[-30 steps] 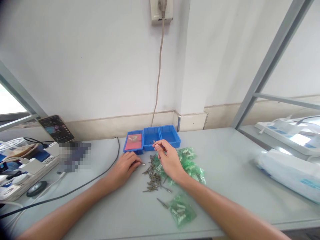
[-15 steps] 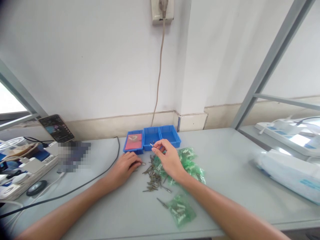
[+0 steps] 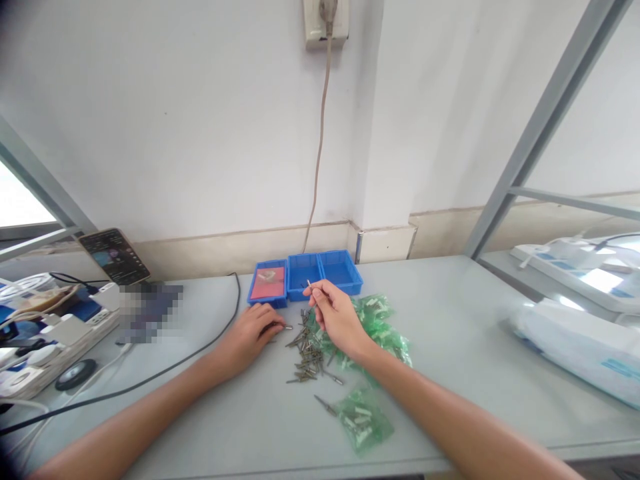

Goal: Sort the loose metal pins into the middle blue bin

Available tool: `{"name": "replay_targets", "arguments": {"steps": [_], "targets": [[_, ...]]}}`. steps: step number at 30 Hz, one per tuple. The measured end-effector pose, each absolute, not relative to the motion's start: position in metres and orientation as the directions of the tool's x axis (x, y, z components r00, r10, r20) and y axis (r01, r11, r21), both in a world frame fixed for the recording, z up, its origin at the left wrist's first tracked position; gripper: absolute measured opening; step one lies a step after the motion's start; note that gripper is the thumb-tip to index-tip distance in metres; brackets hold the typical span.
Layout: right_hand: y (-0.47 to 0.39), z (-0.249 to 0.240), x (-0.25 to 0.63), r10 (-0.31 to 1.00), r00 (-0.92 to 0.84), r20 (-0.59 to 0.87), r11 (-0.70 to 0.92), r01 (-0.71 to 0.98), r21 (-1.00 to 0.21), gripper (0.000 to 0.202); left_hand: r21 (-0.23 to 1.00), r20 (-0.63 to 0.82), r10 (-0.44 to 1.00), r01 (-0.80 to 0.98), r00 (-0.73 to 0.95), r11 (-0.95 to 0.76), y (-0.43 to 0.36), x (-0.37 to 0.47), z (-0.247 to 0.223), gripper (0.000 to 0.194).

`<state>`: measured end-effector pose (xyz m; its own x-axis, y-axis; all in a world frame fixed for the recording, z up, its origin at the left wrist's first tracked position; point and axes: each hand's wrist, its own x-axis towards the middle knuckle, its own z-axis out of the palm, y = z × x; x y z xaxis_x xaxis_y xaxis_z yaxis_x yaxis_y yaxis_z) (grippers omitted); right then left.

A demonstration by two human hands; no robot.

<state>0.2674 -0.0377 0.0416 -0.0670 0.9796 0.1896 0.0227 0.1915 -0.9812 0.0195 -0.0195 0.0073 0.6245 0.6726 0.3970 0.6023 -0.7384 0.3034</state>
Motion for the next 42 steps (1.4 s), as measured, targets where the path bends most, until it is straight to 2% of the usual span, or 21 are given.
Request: {"name": "replay_targets", "arguments": {"steps": [3, 11, 21, 26, 32, 38, 40, 42], "targets": [[-0.0382, 0.0423, 0.2672, 0.981, -0.076, 0.178, 0.179, 0.012, -0.984, 0.034, 0.305, 0.397, 0.671, 0.599, 0.626, -0.74, -0.0194, 0.0196, 0.0071, 0.017], [-0.0397, 0.0437, 0.2697, 0.967, -0.055, 0.249, 0.255, 0.173, -0.951, 0.024, 0.307, 0.392, 0.672, 0.599, 0.628, -0.739, -0.0194, 0.0206, 0.0086, 0.019], [-0.0358, 0.044, 0.2696, 1.0, 0.01, 0.009, 0.01, -0.087, -0.996, 0.047, 0.313, 0.379, 0.678, 0.602, 0.63, -0.735, -0.0205, 0.0207, 0.0081, 0.023], [-0.0333, 0.044, 0.2712, 1.0, 0.03, -0.01, -0.007, -0.126, -0.992, 0.043, 0.319, 0.366, 0.683, 0.605, 0.632, -0.73, -0.0214, 0.0213, 0.0081, 0.019], [-0.0326, 0.0433, 0.272, 0.999, 0.039, -0.025, -0.02, -0.127, -0.992, 0.038, 0.32, 0.362, 0.685, 0.606, 0.632, -0.729, -0.0224, 0.0223, 0.0086, 0.023], [-0.0327, 0.0429, 0.2722, 1.0, -0.01, -0.02, -0.02, -0.05, -0.999, 0.032, 0.33, 0.359, 0.688, 0.603, 0.631, -0.726, -0.0224, 0.0229, 0.0089, 0.024], [-0.0334, 0.0407, 0.2713, 0.999, -0.046, 0.0, 0.001, 0.021, -1.0, 0.036, 0.34, 0.373, 0.684, 0.594, 0.627, -0.729, -0.0226, 0.0231, 0.0096, 0.026], [-0.0349, 0.0378, 0.27, 0.994, -0.083, 0.072, 0.083, 0.131, -0.988, 0.031, 0.351, 0.4, 0.672, 0.573, 0.623, -0.741, -0.0236, 0.0236, 0.0113, 0.027]]}}
